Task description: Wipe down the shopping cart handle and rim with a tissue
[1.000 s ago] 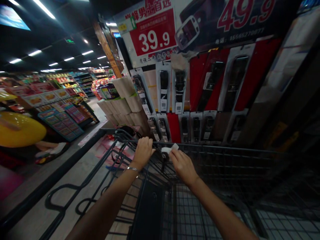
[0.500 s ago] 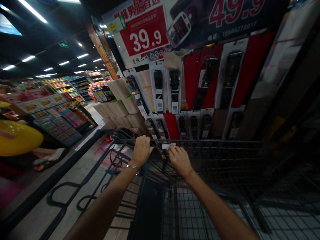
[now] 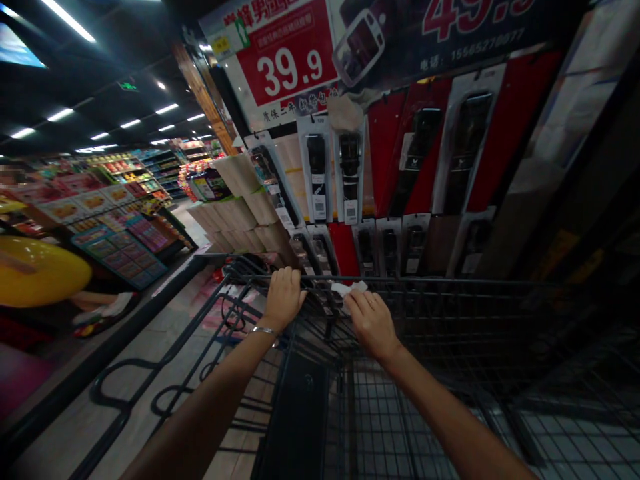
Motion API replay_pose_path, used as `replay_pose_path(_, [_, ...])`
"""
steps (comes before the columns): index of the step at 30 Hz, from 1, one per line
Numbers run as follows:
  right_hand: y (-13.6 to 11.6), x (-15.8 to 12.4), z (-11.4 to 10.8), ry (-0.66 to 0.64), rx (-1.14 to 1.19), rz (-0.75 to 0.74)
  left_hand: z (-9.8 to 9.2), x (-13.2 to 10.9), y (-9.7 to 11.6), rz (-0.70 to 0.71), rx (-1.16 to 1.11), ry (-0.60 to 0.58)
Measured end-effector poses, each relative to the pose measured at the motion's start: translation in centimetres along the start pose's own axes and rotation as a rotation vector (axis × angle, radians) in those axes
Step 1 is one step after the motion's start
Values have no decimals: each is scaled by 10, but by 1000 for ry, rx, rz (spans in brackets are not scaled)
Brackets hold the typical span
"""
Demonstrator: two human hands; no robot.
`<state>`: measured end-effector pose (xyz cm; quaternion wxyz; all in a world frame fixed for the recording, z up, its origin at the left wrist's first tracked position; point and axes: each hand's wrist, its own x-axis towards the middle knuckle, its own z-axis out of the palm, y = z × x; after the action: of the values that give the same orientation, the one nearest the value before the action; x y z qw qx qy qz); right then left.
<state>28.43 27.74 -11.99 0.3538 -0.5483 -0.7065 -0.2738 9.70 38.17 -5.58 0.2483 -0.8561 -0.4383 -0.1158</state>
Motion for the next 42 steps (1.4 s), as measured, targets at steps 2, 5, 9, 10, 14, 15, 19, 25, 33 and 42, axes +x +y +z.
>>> replay_pose_path(2, [3,3,3,-1,-8,1,0,0,0,2,1,-3])
replay_pose_path(5, [6,3,11,-18,-41,-24,-1,0,0,5,12,-2])
replay_pose_path(9, [5,-1,15,-49,-55,9,-2,0,2,3,29,-3])
replay_pose_path(10, [5,-2,14,-62,-54,24,-3,0,2,3,31,-3])
replay_pose_path(14, [5,-1,9,-108,-46,40,-3,0,3,2,25,-2])
replay_pose_path(15, [5,-1,9,-117,-47,37,-3,0,3,2,21,1])
replay_pose_path(19, [9,-12,7,-143,-73,21,-3,0,3,3,7,11])
replay_pose_path(25, [20,-40,0,-219,-90,17,-4,-3,1,9,-27,29])
replay_pose_path(33, [28,-21,-24,-139,-57,43,-1,-11,9,-26,-71,82])
replay_pose_path(42, [21,4,-26,-24,-64,99,-7,-15,49,126,-214,135])
